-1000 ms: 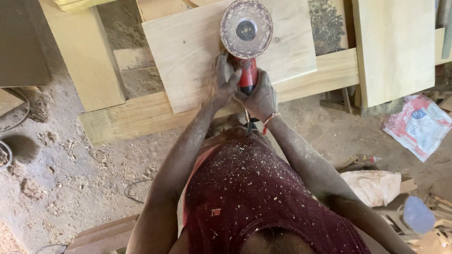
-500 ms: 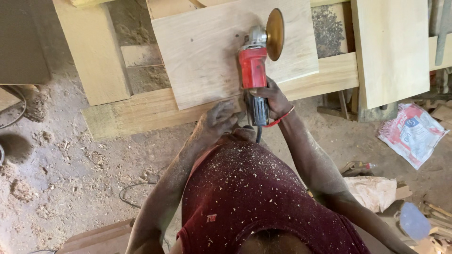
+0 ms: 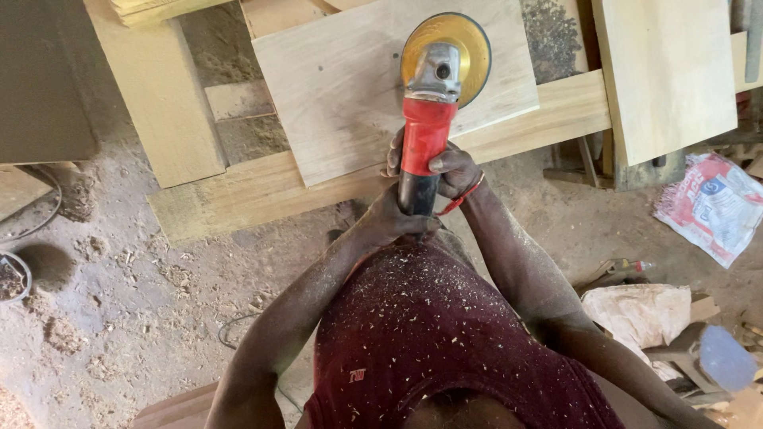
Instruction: The person sands a rectangular wood panel using a handheld power sander, moving the tool across the surface and edges, then removes the sanding disc and clears dust from the panel by hand.
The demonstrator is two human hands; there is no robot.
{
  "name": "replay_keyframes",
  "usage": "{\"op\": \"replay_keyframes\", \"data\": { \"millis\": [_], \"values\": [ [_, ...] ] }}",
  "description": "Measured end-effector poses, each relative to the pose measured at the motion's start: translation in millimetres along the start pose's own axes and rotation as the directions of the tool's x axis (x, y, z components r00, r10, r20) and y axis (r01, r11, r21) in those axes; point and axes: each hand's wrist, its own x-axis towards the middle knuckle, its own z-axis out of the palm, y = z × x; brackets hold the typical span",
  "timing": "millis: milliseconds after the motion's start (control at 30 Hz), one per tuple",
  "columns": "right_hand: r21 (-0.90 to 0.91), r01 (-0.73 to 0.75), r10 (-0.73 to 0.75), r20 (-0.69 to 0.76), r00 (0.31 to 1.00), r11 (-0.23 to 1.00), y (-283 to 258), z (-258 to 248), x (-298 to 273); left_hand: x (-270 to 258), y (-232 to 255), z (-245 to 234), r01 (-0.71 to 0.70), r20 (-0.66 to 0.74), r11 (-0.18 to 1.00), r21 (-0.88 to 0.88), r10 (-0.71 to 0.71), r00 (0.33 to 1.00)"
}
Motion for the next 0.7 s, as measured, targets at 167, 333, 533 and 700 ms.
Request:
{"op": "replay_keyframes", "data": {
  "millis": [167, 333, 533, 700],
  "values": [
    [-0.16, 0.066, -0.119, -0.353, 0.928, 0.985, -5.5, 8.7, -9.5, 12.2, -23.6, 13.4, 0.059, -0.286, 0.903, 0.427, 0.073, 0.956],
    [-0.24, 0.134, -0.233, -0.449, 0.863, 0.961, -6.3, 8.9, -15.2, 23.0, -23.3, 32.5, 0.13, -0.399, 0.826, 0.549, 0.123, 0.909],
    [-0.353, 0.087, -0.253, -0.455, 0.854, 0.932, -22.7, -12.3, -43.7, 28.6, 5.1, 82.5, 0.405, -0.488, 0.732, 0.547, -0.114, 0.865],
    [-0.386, 0.07, -0.26, -0.465, 0.846, 0.92, -38.7, -29.4, -58.9, 36.6, -24.2, 110.6, 0.243, -0.579, 0.941, 0.235, -0.065, 0.813]
  ]
}}
